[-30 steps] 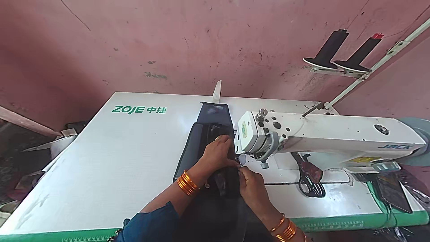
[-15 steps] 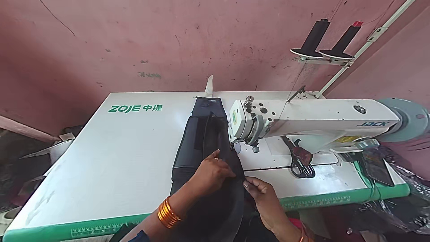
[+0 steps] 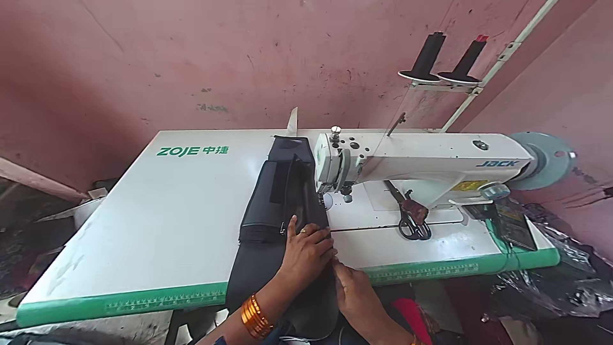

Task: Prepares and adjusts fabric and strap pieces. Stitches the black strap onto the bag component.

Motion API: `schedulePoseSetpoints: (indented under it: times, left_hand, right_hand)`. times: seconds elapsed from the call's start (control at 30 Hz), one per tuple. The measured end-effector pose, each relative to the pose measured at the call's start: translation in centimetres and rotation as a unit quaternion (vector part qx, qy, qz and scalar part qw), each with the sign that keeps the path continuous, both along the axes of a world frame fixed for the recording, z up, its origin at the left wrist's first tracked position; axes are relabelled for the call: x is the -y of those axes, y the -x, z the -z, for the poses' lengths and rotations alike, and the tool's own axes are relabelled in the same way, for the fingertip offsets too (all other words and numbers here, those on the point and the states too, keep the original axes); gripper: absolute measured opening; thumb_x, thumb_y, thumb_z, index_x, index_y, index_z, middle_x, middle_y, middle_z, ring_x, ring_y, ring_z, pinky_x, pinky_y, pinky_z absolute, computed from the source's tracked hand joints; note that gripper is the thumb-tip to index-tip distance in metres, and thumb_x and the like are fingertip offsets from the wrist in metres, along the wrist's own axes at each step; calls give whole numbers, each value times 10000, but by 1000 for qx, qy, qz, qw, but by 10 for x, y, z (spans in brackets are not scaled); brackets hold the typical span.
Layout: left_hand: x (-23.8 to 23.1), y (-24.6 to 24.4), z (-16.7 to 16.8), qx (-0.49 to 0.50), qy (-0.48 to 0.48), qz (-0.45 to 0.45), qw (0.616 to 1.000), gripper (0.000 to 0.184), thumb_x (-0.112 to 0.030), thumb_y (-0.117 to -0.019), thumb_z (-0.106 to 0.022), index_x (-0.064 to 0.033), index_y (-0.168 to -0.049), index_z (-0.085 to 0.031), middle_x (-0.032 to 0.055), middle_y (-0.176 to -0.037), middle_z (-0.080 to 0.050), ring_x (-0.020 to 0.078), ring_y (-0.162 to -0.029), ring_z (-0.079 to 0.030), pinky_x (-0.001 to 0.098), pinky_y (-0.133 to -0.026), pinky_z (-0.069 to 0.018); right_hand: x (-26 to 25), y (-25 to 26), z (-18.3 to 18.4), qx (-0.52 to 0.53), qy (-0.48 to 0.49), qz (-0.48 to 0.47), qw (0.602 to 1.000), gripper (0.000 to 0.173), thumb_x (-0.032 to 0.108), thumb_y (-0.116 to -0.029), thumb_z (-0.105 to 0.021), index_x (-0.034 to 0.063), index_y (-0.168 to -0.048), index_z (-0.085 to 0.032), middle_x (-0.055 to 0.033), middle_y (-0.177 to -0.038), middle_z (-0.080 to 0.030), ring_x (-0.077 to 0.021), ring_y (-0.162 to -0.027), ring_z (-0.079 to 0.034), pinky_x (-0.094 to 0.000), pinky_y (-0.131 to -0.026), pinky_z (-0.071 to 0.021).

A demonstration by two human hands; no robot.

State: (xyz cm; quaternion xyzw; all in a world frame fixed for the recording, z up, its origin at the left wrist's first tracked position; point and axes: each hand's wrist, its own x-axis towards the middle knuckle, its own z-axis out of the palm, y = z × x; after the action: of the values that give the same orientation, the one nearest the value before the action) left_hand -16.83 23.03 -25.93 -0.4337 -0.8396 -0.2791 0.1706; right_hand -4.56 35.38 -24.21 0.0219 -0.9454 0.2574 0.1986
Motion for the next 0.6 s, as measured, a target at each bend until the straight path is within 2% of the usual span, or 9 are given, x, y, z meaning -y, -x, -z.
schedulePoseSetpoints:
  times: [0.1,0.13,0.2,0.23,0.27,0.33,0.43,0.5,0.6]
  left_hand:
    - [2,1,8,-36,-18,23,999,337,-463,-1000,-556,-246,-961,-812,-70,-1144,-770,206,-1151,-699,719,-1108,-289]
    - [4,4,9,-43,-20,29,998,329,-440,-1007,-544,-250,-977,-812,-75,-1148,-770,193,-1153,-697,696,-1116,-302]
    - [12,9,5,-34,1,36,999,303,-394,-1007,-535,-272,-1099,-796,-80,-1190,-759,159,-1150,-698,607,-1112,-376]
    - [18,15,-1,-29,19,43,998,308,-413,-989,-569,-269,-1170,-773,-62,-1198,-756,160,-1117,-711,550,-1061,-455]
    - [24,25,-9,-24,35,57,997,346,-446,-956,-629,-247,-1209,-757,-26,-1197,-752,187,-1067,-719,500,-965,-529]
    - [30,45,-19,-21,57,99,993,369,-436,-900,-716,-187,-1164,-778,44,-1140,-751,252,-977,-720,471,-773,-565]
    - [27,52,-10,-118,40,127,984,227,-280,-934,-621,-207,-1046,-805,-17,-997,-773,188,-891,-712,392,-740,-526]
    - [25,43,6,-151,-4,107,983,245,-195,-944,-563,-202,-996,-803,-35,-974,-774,153,-906,-697,367,-860,-500]
    - [26,36,12,-145,-38,78,986,237,-176,-939,-566,-204,-955,-800,-48,-935,-771,131,-898,-693,350,-934,-479]
  right_hand:
    - [-24,-5,-7,16,75,-26,997,217,34,-910,-569,-14,-1001,-760,-101,-756,-718,-171,-654,-700,-297,-643,-587]
    - [-41,0,-16,22,56,-4,998,190,64,-931,-594,7,-994,-764,-102,-817,-736,-185,-725,-723,-326,-696,-605]
    - [-90,15,-40,55,-43,107,992,240,44,-938,-627,-49,-1135,-727,-216,-1040,-725,-345,-968,-722,-484,-860,-597]
    - [-119,26,-50,88,-88,170,977,326,8,-941,-613,-86,-1249,-666,-292,-1212,-667,-448,-1159,-642,-571,-989,-522]
    - [-147,40,-53,117,-124,223,960,373,-23,-937,-584,-94,-1301,-626,-324,-1291,-616,-503,-1254,-560,-618,-1041,-455]
    - [-177,58,-49,117,-160,264,944,296,-42,-948,-560,-81,-1213,-684,-332,-1181,-641,-536,-1204,-556,-640,-1006,-431]
    - [-152,77,-43,-92,-147,103,979,275,-64,-874,-559,-12,-1036,-774,-223,-962,-719,-429,-978,-684,-567,-900,-540]
    - [-111,94,-30,-156,-98,-67,981,285,-26,-916,-528,22,-1055,-772,-147,-1080,-749,-309,-1061,-710,-454,-961,-566]
    - [-74,125,0,-133,-73,-234,960,273,-40,-962,-527,3,-1097,-760,-178,-1249,-714,-326,-1231,-659,-443,-1092,-498]
